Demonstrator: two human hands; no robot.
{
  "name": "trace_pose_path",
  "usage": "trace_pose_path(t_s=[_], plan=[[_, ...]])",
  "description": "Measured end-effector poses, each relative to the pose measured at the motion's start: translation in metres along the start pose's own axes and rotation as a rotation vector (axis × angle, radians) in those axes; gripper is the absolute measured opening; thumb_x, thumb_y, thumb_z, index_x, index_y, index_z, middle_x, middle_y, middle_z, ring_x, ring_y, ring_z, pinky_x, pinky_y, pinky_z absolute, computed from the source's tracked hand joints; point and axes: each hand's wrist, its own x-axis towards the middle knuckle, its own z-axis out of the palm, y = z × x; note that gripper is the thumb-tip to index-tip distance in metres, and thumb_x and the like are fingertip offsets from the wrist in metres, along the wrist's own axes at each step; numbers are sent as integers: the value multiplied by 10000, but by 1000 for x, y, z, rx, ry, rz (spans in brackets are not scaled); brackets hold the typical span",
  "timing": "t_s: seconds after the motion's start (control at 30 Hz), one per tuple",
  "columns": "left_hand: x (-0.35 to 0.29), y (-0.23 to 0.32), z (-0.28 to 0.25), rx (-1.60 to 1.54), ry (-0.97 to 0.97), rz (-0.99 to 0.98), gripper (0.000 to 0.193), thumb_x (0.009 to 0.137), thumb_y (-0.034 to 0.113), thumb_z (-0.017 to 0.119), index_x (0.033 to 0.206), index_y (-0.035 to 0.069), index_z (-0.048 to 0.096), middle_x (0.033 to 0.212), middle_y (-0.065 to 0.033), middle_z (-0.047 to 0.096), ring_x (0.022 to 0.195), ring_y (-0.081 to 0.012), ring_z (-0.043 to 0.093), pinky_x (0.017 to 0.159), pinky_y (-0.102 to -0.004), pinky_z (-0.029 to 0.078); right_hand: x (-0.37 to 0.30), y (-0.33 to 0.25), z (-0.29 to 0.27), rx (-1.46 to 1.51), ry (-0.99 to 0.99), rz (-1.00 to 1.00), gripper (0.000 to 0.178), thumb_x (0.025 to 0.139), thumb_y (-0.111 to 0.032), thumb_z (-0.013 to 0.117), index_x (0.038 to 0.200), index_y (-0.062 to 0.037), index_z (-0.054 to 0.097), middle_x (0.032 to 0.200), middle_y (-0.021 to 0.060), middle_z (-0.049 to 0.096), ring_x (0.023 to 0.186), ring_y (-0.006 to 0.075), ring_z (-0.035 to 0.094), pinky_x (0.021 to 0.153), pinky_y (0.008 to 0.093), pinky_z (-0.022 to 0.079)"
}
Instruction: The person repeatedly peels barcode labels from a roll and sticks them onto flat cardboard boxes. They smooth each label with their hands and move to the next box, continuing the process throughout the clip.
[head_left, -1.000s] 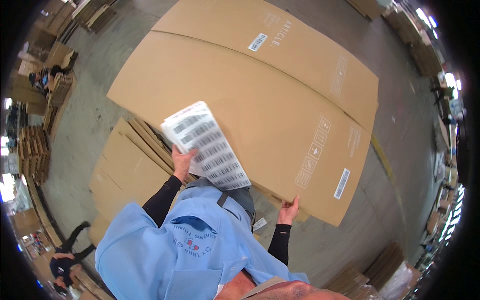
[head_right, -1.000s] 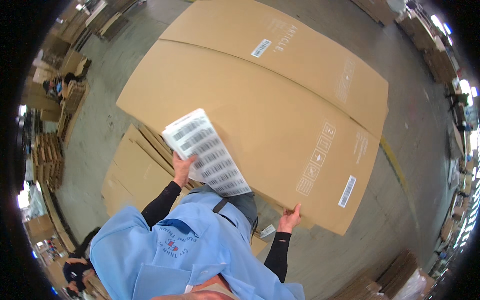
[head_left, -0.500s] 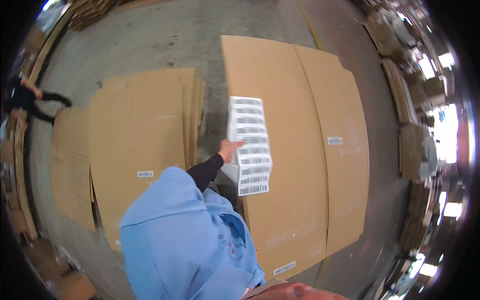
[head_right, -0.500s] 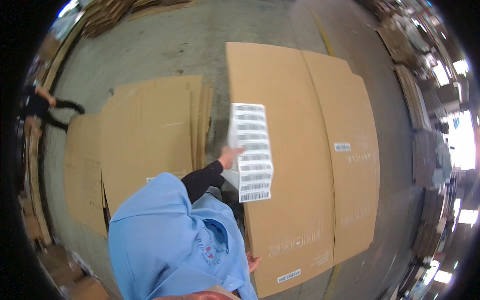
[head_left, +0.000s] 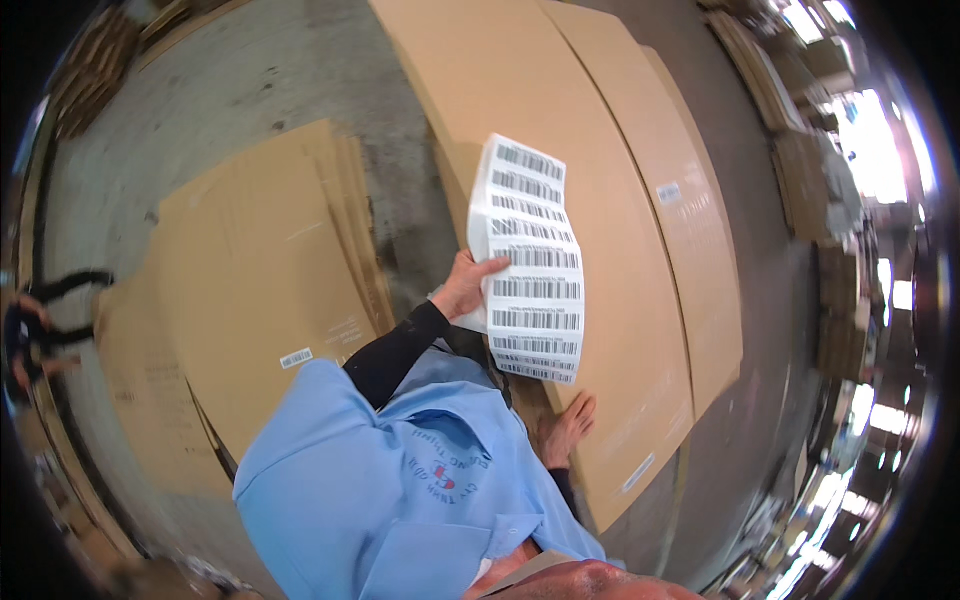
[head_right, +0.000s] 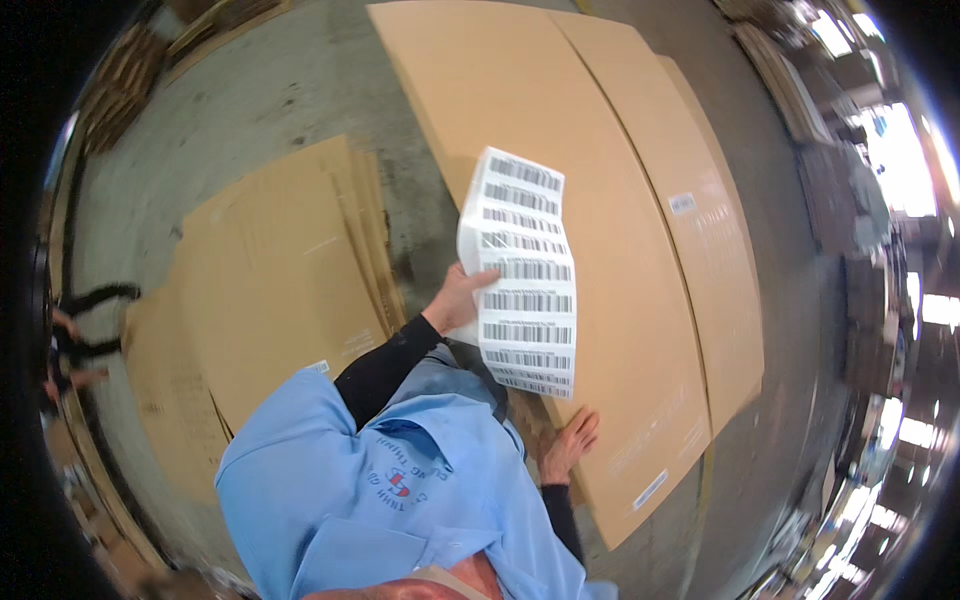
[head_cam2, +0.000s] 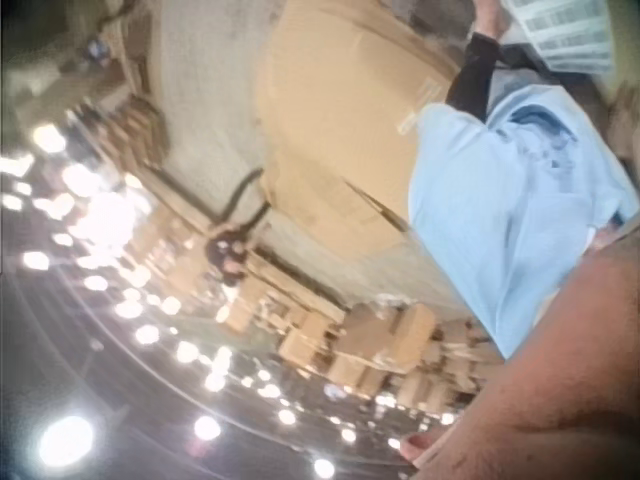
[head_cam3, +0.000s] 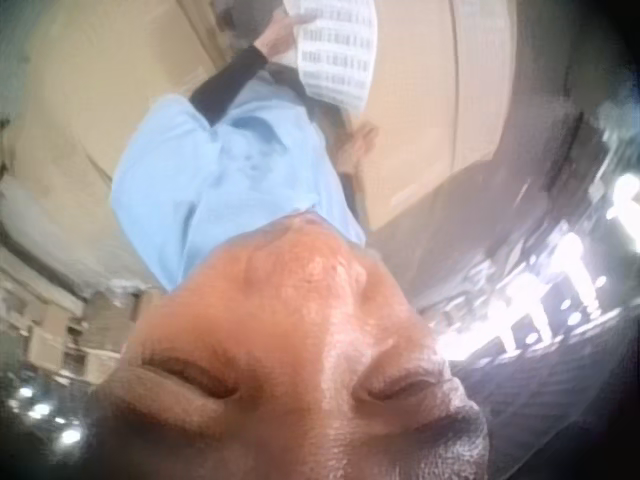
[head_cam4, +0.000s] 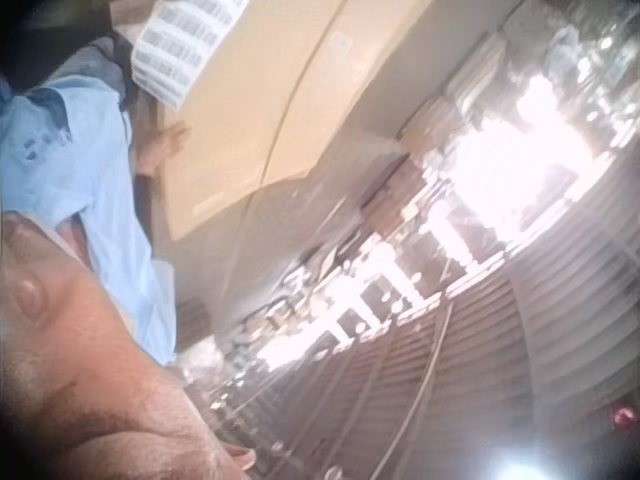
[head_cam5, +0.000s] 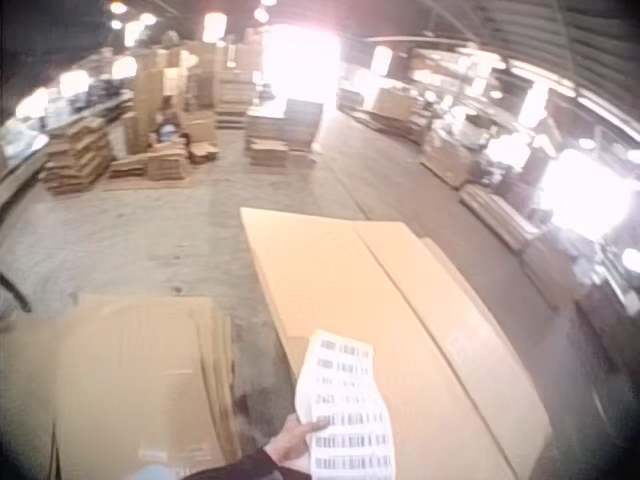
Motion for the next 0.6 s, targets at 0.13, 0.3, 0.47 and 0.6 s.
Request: trace_pose_path(t_s=[0.13, 0.3, 0.47, 0.6], plan=[[12, -2, -10, -21, -171, 52, 417, 921, 62, 681, 1327, 45, 589, 1257, -114, 676, 1084, -253, 688, 931, -449, 589, 41, 17, 10, -2, 139, -237, 808, 734, -4, 637, 1502, 8, 388, 1512, 264, 402, 1404, 445, 366, 1140, 532, 300], [35, 0, -41, -101, -245, 143, 502, 887, 13, 698, 1362, 45, 540, 1282, -126, 648, 1125, -266, 655, 954, -423, 571, 59, 25, -62, -21, 93, -310, 772, 713, 110, 547, 1469, 1, 441, 1467, 252, 475, 1336, 445, 468, 1083, 510, 410], [18, 60, -144, -30, -50, 216, 655, 866, 229, 688, 1447, 37, 454, 1349, -121, 607, 1205, -301, 608, 1033, -459, 506, 66, 23, -224, 44, 198, -297, 592, 782, 88, 607, 1360, -44, 601, 1253, 238, 655, 1156, 366, 649, 969, 393, 517], [-22, 117, -228, -155, -292, 343, 709, 890, 454, 702, 1439, 46, 514, 1398, -142, 599, 1213, -331, 620, 1032, -514, 504, 23, -6, -425, 63, 146, -180, 362, 888, -150, 712, 1220, -13, 667, 1051, 98, 727, 940, 171, 674, 799, 330, 543]])
